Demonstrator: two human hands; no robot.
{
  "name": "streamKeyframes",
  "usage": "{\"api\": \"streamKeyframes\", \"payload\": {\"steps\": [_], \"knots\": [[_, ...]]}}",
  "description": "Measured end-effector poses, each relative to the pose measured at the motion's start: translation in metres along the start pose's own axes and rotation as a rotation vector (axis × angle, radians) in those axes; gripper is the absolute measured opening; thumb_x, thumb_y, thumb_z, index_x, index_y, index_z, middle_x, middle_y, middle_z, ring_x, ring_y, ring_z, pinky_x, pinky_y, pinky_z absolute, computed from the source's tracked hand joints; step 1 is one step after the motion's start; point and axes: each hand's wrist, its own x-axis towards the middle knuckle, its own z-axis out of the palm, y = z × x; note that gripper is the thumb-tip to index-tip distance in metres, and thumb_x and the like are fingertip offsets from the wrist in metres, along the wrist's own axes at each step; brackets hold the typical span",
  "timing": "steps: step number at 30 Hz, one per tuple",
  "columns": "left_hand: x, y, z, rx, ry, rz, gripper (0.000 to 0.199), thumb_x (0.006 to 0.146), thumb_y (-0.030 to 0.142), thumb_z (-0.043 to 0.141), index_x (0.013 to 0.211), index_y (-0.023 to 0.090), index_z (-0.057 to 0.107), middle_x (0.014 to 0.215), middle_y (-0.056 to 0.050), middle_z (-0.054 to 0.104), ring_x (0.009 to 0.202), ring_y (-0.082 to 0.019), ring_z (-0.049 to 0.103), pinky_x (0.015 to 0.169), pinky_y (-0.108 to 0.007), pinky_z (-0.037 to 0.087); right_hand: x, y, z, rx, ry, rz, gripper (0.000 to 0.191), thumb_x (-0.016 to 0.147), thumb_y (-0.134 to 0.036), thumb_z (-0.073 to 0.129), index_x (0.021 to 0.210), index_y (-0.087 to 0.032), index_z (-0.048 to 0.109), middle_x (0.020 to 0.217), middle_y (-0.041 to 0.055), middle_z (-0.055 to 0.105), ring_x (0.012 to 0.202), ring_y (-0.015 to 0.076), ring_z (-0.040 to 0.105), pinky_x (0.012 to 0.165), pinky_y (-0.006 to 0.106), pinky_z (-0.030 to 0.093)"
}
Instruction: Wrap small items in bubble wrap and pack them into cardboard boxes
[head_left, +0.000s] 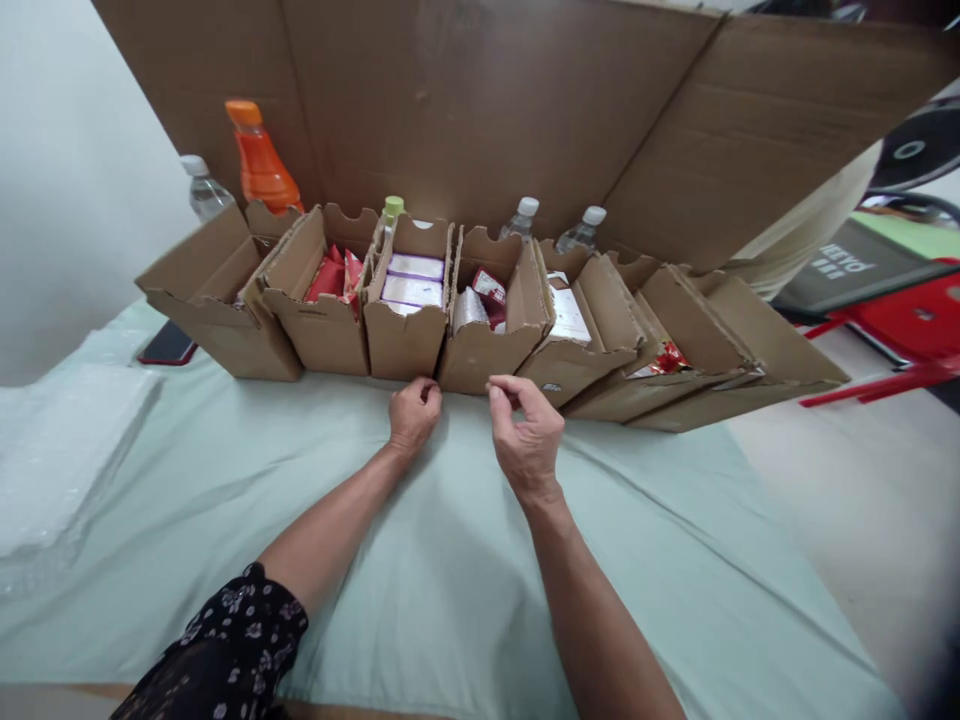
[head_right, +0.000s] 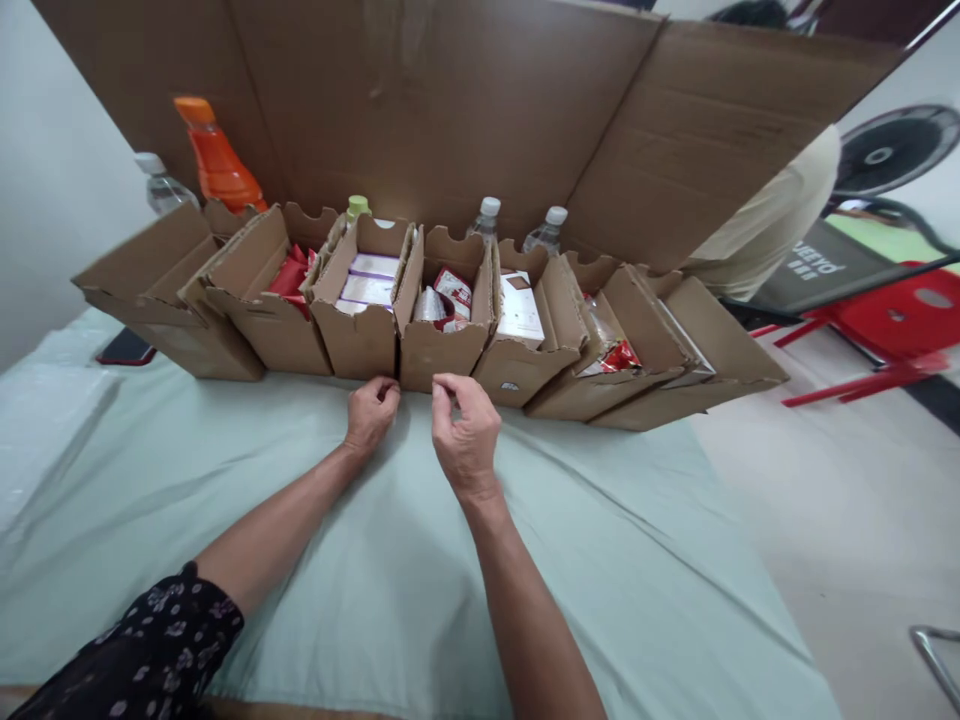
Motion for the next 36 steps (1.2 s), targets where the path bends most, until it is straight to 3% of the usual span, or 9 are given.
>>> {"api": "streamKeyframes", "payload": {"steps": [5,9,11,16,21,24,27,32,36], "knots": [[0.004,0.001,-0.007,-0.098,-0.036,-0.022,0.015,0.083,0.02,0.059,0.084,0.018,0.074,0.078,-0.002,0.074,0.079,-0.02,0.066,0.075,-0.028,0.048,0.047,-0.04,0.032,-0.273,-0.25,-0.236,0.035,0.096,-0.021,0.052,0.128,-0.02,0.067,0.131,0.0117,0.07,0.126,0.0286,0.058,0.105,0.044,0.043],[0.007,-0.002,-0.015,-0.21,-0.092,-0.076,0.013,0.079,0.018,0.058,0.079,0.016,0.071,0.071,-0.001,0.07,0.072,-0.017,0.064,0.069,-0.027,0.049,0.078,-0.061,0.062,-0.472,-0.333,-0.346,0.053,0.094,-0.017,0.053,0.147,-0.015,0.053,0.148,0.0157,0.058,0.137,0.033,0.044,0.107,0.047,0.033],[0.005,-0.006,-0.02,-0.269,-0.132,-0.118,0.013,0.077,0.017,0.057,0.081,0.016,0.07,0.068,-0.001,0.068,0.067,-0.016,0.063,0.066,-0.026,0.05,0.087,-0.067,0.073,-0.528,-0.33,-0.36,0.05,0.094,-0.014,0.05,0.143,-0.014,0.056,0.14,0.0167,0.063,0.132,0.0336,0.045,0.103,0.047,0.032],[-0.025,-0.015,-0.045,-0.392,-0.254,-0.209,0.016,0.072,0.02,0.06,0.085,0.016,0.069,0.068,-0.003,0.069,0.061,-0.016,0.064,0.062,-0.027,0.052,0.098,-0.072,0.084,-0.642,-0.446,-0.364,0.03,0.09,-0.009,0.05,0.103,-0.015,0.077,0.098,0.0175,0.075,0.111,0.0347,0.053,0.097,0.052,0.031],[-0.077,-0.021,-0.092,-0.487,-0.3,-0.221,0.019,0.073,0.03,0.064,0.085,0.017,0.072,0.074,-0.004,0.072,0.071,-0.017,0.067,0.07,-0.03,0.055,0.096,-0.08,0.075,-0.689,-0.527,-0.424,0.03,0.083,-0.004,0.054,0.095,-0.015,0.079,0.091,0.0153,0.077,0.098,0.0303,0.056,0.1,0.052,0.03],[-0.103,-0.027,-0.123,-0.514,-0.26,-0.227,0.023,0.073,0.036,0.068,0.085,0.018,0.073,0.077,-0.004,0.073,0.073,-0.018,0.067,0.073,-0.031,0.055,0.078,-0.093,0.057,-0.668,-0.543,-0.491,0.027,0.08,-0.003,0.057,0.089,-0.018,0.078,0.089,0.0116,0.077,0.095,0.028,0.056,0.102,0.049,0.03],[-0.117,-0.035,-0.151,-0.501,-0.149,-0.243,0.026,0.073,0.04,0.071,0.088,0.018,0.073,0.079,-0.004,0.074,0.077,-0.019,0.069,0.075,-0.032,0.057,0.047,-0.107,0.02,-0.597,-0.556,-0.541,0.025,0.085,-0.005,0.055,0.085,-0.02,0.075,0.084,0.0076,0.076,0.094,0.0258,0.058,0.107,0.048,0.03],[-0.128,-0.049,-0.186,-0.455,0.018,-0.228,0.035,0.073,0.042,0.07,0.097,0.017,0.071,0.098,-0.008,0.076,0.09,-0.023,0.072,0.083,-0.036,0.058,-0.007,-0.102,-0.075,-0.37,-0.621,-0.541,0.027,0.093,-0.01,0.051,0.087,-0.026,0.072,0.089,0.0025,0.077,0.103,0.0241,0.065,0.112,0.048,0.034],[-0.136,-0.05,-0.19,-0.376,0.008,-0.176,0.044,0.074,0.039,0.068,0.113,0.018,0.069,0.116,-0.012,0.074,0.103,-0.025,0.072,0.091,-0.04,0.057,-0.044,-0.078,-0.15,-0.363,-0.39,-0.352,0.017,0.096,-0.027,0.057,0.092,-0.032,0.073,0.105,0.0047,0.077,0.114,0.0294,0.067,0.105,0.052,0.045]]}}
